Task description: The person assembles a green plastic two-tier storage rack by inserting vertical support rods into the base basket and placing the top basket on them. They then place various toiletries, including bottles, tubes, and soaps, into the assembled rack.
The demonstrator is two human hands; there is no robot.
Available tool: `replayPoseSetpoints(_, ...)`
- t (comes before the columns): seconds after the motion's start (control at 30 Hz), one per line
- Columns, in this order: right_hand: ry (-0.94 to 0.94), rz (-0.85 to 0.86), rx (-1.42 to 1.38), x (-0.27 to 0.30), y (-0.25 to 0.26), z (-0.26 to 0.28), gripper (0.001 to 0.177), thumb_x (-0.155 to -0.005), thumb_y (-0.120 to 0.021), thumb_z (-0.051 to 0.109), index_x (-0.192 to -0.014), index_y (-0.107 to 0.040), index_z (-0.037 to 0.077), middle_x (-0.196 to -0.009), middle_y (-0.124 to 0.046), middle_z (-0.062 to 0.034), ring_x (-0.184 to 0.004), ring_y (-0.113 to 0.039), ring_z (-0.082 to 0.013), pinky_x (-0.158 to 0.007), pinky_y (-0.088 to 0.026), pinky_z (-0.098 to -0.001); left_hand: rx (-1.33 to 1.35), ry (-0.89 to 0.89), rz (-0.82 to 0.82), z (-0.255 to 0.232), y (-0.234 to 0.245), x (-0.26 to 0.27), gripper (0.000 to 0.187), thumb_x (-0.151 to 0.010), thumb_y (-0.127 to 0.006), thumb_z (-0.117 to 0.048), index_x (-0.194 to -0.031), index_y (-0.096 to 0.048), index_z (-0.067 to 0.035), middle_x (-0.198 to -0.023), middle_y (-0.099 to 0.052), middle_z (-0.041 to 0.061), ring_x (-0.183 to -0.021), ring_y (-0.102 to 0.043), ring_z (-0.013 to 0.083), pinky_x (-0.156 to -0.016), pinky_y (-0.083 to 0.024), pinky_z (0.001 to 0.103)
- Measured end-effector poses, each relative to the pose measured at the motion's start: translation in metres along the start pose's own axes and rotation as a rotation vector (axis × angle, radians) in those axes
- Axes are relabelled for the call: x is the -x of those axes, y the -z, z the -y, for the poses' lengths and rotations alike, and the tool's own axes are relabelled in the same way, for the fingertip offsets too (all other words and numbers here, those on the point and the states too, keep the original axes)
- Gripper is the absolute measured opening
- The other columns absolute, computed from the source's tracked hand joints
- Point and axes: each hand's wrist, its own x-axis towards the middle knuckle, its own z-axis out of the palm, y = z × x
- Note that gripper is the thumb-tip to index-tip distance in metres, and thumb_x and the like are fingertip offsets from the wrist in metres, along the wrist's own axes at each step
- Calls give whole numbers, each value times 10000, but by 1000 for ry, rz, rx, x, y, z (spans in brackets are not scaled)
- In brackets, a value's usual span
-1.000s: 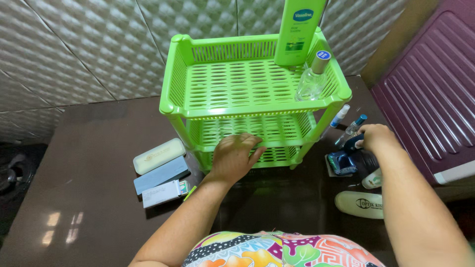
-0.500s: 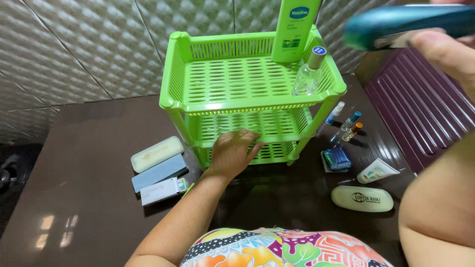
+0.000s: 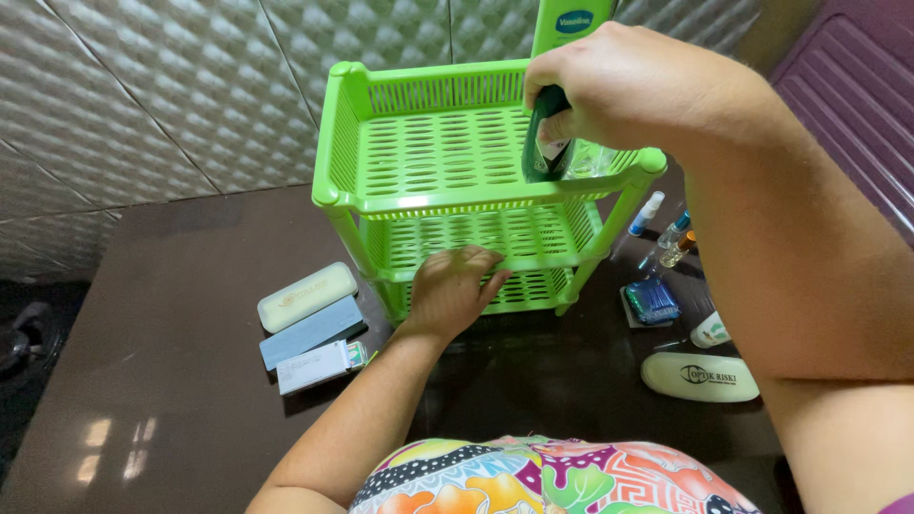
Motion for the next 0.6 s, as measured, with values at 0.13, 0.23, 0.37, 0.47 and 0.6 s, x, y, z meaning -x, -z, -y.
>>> replayPoseSetpoints(0.13,-28,66,20,-1,-3,-3,394,-864,-779,337,-1188,-718,123,-1001,-767,-136,-937,-731,-325,-829,-575,-445,-12,1,1,-2,0,-1,255,-921,-714,-372,-993,-783,-137,-950,-757,32,-829,-715,270,-778,-547,412)
replayPoseSetpoints(0.23,-20,69,21,-1,-2,-3,411,-862,-778,353,-1197,-714,125,-1011,-766,-132,-948,-729,-320,-833,-577,-444,-10,-10,-14,-2,0,-1,256,-921,-717,-375,-991,-780,-137,-954,-757,29,-842,-716,265,-786,-547,408)
replayPoseSetpoints(0.37,-2,62,-4,0,2,-3,468,-839,-787,375,-1234,-697,139,-1017,-758,-149,-950,-725,-328,-822,-576,-443,-1,15,-2,-3,0,-1,255,-919,-720,-376,-991,-778,-138,-970,-760,30,-848,-715,266,-782,-545,406)
replayPoseSetpoints(0.47,99,-134,-44,6,7,-15,525,-861,-808,462,-1236,-714,106,-980,-743,-193,-889,-709,-355,-798,-560,-451,-4,0,-11,-4,0,-2,245,-927,-714,-365,-1003,-770,-139,-978,-756,30,-875,-717,268,-799,-544,412)
replayPoseSetpoints(0.6,-101,-364,-232,38,0,-79,351,-1009,-692,355,-1203,-710,63,-1001,-733,-145,-828,-683,-287,-749,-538,-434,-35,20,36,-5,-1,-4,250,-919,-714,-367,-1018,-771,-145,-985,-752,34,-846,-705,292,-786,-540,427)
